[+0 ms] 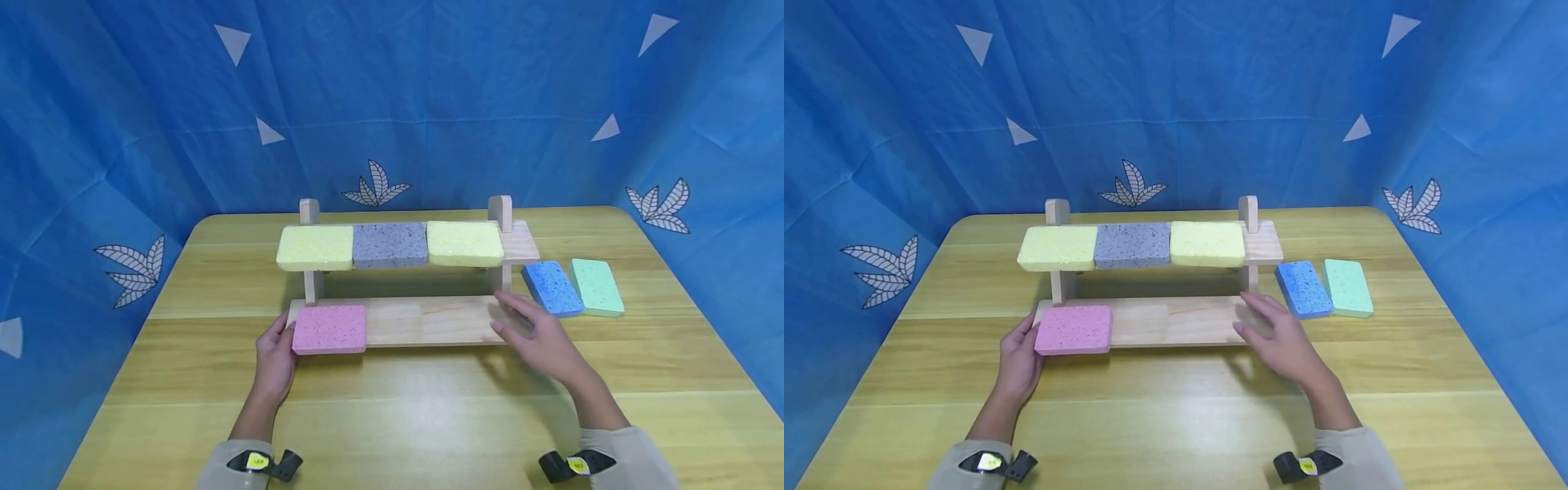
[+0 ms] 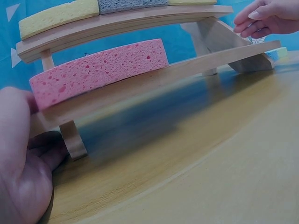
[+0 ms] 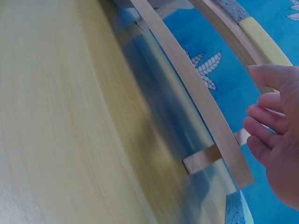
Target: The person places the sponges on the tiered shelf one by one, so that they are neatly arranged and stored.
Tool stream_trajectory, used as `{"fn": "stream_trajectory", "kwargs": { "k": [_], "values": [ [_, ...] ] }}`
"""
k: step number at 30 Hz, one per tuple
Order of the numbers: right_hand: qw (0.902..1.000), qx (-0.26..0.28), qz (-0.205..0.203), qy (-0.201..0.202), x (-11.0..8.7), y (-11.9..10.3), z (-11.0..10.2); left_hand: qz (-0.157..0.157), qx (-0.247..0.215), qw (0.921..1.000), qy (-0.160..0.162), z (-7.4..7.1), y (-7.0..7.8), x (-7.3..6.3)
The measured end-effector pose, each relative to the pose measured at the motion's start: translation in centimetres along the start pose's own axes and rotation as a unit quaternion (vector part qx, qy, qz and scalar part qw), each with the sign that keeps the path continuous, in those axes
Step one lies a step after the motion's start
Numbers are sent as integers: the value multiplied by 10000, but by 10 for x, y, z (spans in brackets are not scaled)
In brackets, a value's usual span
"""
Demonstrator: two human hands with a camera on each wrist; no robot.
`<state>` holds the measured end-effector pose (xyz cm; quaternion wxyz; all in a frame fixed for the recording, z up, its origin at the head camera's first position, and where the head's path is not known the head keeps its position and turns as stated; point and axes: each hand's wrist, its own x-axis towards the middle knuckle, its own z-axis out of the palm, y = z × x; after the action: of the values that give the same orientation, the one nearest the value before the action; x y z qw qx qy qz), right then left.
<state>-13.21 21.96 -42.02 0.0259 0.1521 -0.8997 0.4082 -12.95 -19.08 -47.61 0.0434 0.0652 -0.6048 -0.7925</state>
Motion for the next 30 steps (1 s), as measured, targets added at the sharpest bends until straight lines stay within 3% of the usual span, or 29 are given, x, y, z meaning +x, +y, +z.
{"fn": "stream_trajectory", "kwargs": {
  "k": [18,30],
  "values": [
    [9988,136,346,317,-12,14,-16,77,-42,10000,-35,-1,-2,1],
    [9948,212,651,756,-20,33,-24,49,-43,10000,-3,0,-1,0]
  ]
}}
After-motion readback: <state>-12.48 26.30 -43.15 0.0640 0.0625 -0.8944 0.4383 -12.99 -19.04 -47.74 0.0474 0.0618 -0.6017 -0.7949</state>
